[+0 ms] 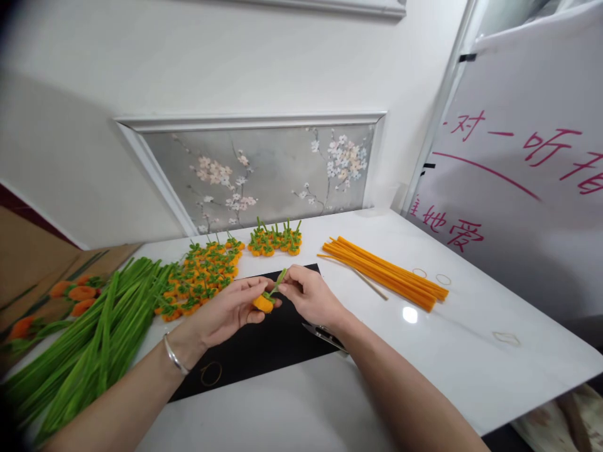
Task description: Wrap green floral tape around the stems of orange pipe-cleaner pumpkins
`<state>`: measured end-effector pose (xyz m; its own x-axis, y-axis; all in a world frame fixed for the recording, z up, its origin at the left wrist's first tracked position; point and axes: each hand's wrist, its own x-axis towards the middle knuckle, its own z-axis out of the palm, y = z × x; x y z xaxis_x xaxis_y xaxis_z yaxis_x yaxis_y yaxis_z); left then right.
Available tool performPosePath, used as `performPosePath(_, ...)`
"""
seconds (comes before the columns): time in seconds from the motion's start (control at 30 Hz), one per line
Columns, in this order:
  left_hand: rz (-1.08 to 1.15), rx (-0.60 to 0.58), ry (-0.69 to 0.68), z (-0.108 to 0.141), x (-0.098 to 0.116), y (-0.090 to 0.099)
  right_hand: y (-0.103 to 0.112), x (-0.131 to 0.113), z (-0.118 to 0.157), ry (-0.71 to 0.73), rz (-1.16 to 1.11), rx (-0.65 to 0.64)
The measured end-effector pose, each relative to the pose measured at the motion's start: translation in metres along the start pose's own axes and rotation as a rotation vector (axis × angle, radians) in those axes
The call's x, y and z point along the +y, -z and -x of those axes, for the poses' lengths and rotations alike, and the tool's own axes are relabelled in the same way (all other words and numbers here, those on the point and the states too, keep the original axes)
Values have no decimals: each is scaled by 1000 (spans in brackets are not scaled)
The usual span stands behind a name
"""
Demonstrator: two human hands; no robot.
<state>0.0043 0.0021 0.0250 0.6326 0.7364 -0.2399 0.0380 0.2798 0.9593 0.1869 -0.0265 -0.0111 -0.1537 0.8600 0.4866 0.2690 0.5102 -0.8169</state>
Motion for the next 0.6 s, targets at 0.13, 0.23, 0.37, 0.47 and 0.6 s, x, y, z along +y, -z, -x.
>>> performPosePath(0.13, -387, 149, -217, -4, -4, -6, -6, 4, 0, -57, 3, 21)
performPosePath(0.23, -555, 177, -279, -8, -6, -6, -11, 7, 2, -82, 2, 25)
performPosePath(0.37, -558, 88, -179, -10, -7, 2, -16, 9, 4, -87, 3, -6)
performPosePath(0.47, -493, 1, -83, -11, -8, 9, -16, 8, 5, -73, 27, -35)
performPosePath(0.6, -417, -69, -18, -12, -10, 15, -13, 7, 5, -97, 28, -70)
